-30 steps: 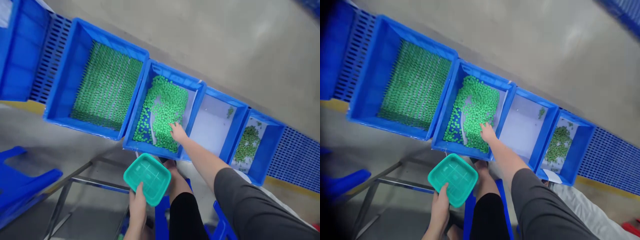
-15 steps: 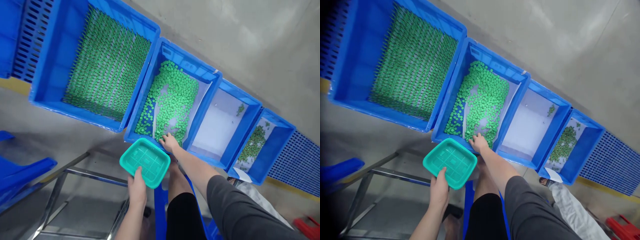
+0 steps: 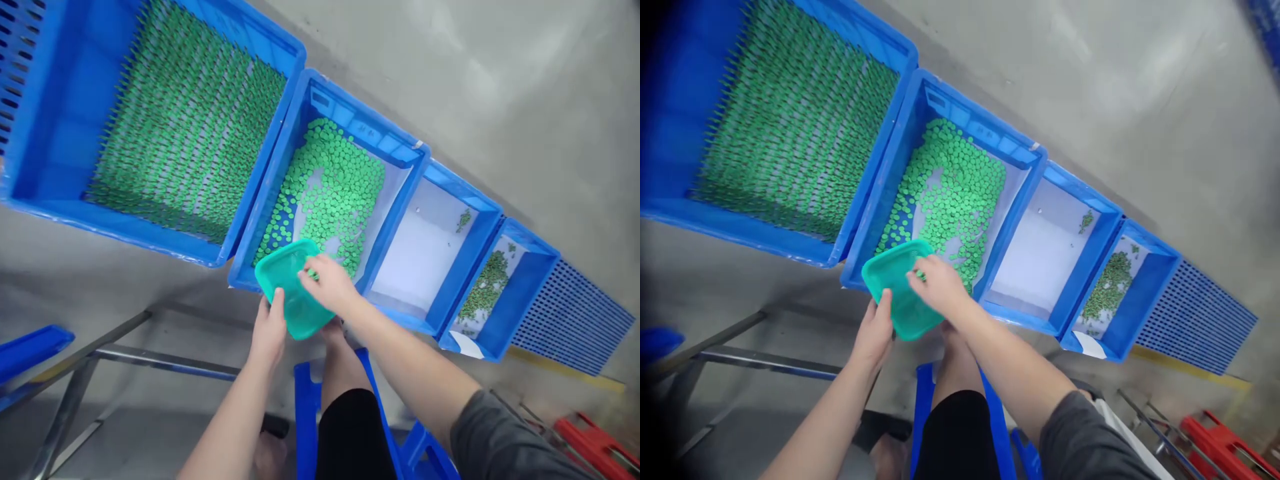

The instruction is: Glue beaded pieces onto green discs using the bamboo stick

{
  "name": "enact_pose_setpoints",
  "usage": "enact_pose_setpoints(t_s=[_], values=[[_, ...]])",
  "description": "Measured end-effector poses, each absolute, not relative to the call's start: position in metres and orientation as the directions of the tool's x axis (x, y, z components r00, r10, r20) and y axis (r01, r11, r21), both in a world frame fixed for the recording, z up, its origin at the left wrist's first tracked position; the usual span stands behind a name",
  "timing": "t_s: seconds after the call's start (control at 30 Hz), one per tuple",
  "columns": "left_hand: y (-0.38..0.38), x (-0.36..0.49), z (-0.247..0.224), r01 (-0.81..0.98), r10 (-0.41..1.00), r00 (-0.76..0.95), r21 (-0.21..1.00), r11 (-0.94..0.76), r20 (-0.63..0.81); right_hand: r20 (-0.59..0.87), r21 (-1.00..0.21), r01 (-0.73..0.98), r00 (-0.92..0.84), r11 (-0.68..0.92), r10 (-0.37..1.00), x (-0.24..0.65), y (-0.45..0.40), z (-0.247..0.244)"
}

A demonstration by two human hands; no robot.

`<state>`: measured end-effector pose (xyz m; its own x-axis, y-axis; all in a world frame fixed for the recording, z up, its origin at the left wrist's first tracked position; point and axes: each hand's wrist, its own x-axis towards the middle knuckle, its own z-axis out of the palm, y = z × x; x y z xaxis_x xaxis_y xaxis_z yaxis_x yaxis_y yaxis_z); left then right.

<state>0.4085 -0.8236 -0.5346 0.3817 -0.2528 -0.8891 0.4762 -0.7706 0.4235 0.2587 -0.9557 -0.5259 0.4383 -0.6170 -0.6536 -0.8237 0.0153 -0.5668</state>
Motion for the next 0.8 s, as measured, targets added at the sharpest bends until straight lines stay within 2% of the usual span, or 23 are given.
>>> enact_pose_setpoints(t_s=[0.1,0.2,0.4,0.5,0.67,0.8], values=[[-0.844,0.406,-0.546,0.527,-0.366,0.249,0.442,-0.726,-0.897,-0.576,-0.622,-0.776,0.544,-0.105,-0.610,0.268,-0.944,-0.492],[-0.850,0.411,-0.551,0.556,-0.412,0.194,0.446,-0.701,-0.890,-0.513,-0.660,-0.732,0.604,-0.169,-0.610,0.269,-0.930,-0.474],[-0.843,0.416,-0.554,0.585,-0.365,0.234,0.430,-0.687,-0.901,-0.471,-0.729,-0.680,0.581,-0.077,-0.664,0.261,-0.942,-0.493],[-0.838,0.420,-0.554,0.584,-0.302,0.293,0.420,-0.694,-0.907,-0.516,-0.686,-0.727,0.513,-0.027,-0.686,0.255,-0.977,-0.526],[-0.831,0.437,-0.550,0.560,-0.217,0.409,0.432,-0.707,-0.886,-0.574,-0.488,-0.873,0.337,-0.020,-0.746,0.245,-1.040,-0.591],[-0.832,0.452,-0.543,0.537,-0.202,0.466,0.456,-0.710,-0.862,-0.624,-0.412,-0.901,0.387,-0.135,-0.679,0.255,-1.035,-0.623]])
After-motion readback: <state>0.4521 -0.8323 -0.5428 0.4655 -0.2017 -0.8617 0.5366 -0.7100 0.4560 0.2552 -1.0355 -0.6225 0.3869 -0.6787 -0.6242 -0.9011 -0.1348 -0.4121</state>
